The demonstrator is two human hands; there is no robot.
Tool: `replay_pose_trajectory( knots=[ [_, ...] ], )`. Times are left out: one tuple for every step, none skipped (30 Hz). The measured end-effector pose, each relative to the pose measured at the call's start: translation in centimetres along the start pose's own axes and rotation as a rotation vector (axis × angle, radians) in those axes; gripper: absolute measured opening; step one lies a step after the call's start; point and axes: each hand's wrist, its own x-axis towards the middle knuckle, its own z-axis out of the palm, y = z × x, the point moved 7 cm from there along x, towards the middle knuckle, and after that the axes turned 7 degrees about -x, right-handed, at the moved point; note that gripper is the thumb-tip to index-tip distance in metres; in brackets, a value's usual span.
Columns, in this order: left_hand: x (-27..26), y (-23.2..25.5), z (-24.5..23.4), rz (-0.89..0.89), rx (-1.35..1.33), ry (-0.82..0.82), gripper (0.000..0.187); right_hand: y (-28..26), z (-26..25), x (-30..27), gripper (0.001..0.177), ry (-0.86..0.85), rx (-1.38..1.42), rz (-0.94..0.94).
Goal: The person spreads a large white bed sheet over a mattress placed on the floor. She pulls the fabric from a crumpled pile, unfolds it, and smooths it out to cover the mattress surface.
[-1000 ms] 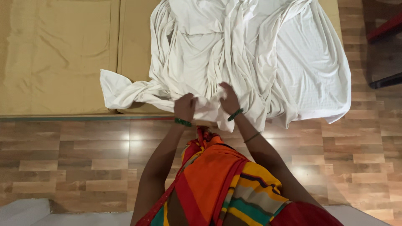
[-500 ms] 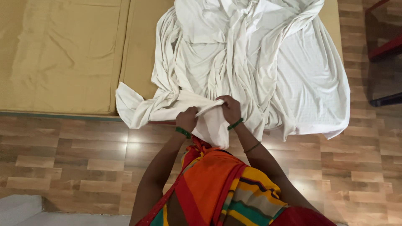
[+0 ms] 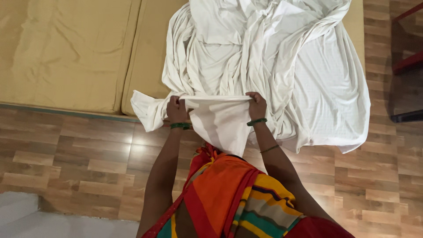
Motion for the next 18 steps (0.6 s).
replay_pose_trajectory(
  knots=[
    [0.4, 1.3, -0.1, 0.009, -0.034, 0.019, 0.020, 0.5, 0.8, 0.2, 0.039, -0.029, -0.011, -0.068],
    [0.3, 2.6, -0.6, 0.012, -0.065, 0.037, 0.023, 0.8, 1.3, -0.1, 0.042, -0.062, -0.024, -0.132],
    [0.1, 4.8, -1.1, 0.120, -0.075, 0.067, 0.020, 0.8, 2.1, -0.6, 0.047, -0.141, -0.008, -0.158],
    [0.1, 7.1, -1.3, 0.233, -0.088, 0.096, 0.017, 0.1, 3.0, -1.1, 0.052, -0.217, 0.009, -0.187],
    [-0.2, 9.4, -1.5, 0.345, -0.100, 0.125, 0.014, -1.3, 4.0, -1.8, 0.058, -0.293, 0.026, -0.215],
    [-0.3, 10.9, -1.3, 0.357, -0.071, 0.102, 0.013, -2.7, 4.9, -2.5, 0.054, -0.346, -0.029, -0.178],
    [-0.4, 12.1, -1.1, 0.369, -0.042, 0.079, 0.013, -4.3, 5.6, -3.4, 0.053, -0.399, -0.086, -0.141],
    [-0.8, 13.0, -0.8, 0.379, -0.011, 0.054, 0.012, -6.7, 5.9, -4.5, 0.055, -0.420, -0.099, -0.213],
    [-1.0, 13.8, -0.1, 0.408, 0.033, 0.006, 0.013, -8.9, 6.4, -5.4, 0.057, -0.441, -0.113, -0.284],
    [-1.2, 14.3, 0.6, 0.436, 0.079, -0.042, 0.014, -10.8, 7.0, -6.2, 0.060, -0.463, -0.125, -0.355],
    [-1.4, 14.7, 1.2, 0.464, 0.125, -0.090, 0.015, -12.1, 7.6, -6.6, 0.059, -0.455, -0.164, -0.402],
    [-1.5, 14.6, 1.7, 0.453, 0.118, -0.160, 0.015, -13.0, 8.5, -7.0, 0.059, -0.449, -0.201, -0.448],
    [-1.7, 14.5, 2.2, 0.442, 0.112, -0.230, 0.015, -13.5, 9.3, -7.2, 0.059, -0.442, -0.239, -0.494],
    [-1.8, 14.3, 2.3, 0.430, 0.107, -0.300, 0.015, -12.8, 10.3, -7.0, 0.044, -0.473, -0.313, -0.388],
    [-1.8, 13.9, 1.8, 0.425, 0.147, -0.314, 0.016, -11.9, 11.2, -6.8, 0.030, -0.505, -0.388, -0.282],
    [-1.6, 13.7, 1.4, 0.424, 0.187, -0.325, 0.017, -11.2, 12.0, -6.4, 0.020, -0.534, -0.462, -0.180],
    [-1.3, 13.4, 0.9, 0.423, 0.228, -0.335, 0.019, -11.8, 12.6, -6.3, 0.020, -0.553, -0.354, -0.206],
    [-0.9, 13.2, -0.2, 0.417, 0.237, -0.314, 0.020, -12.6, 13.1, -6.7, 0.020, -0.569, -0.244, -0.227]
  ],
)
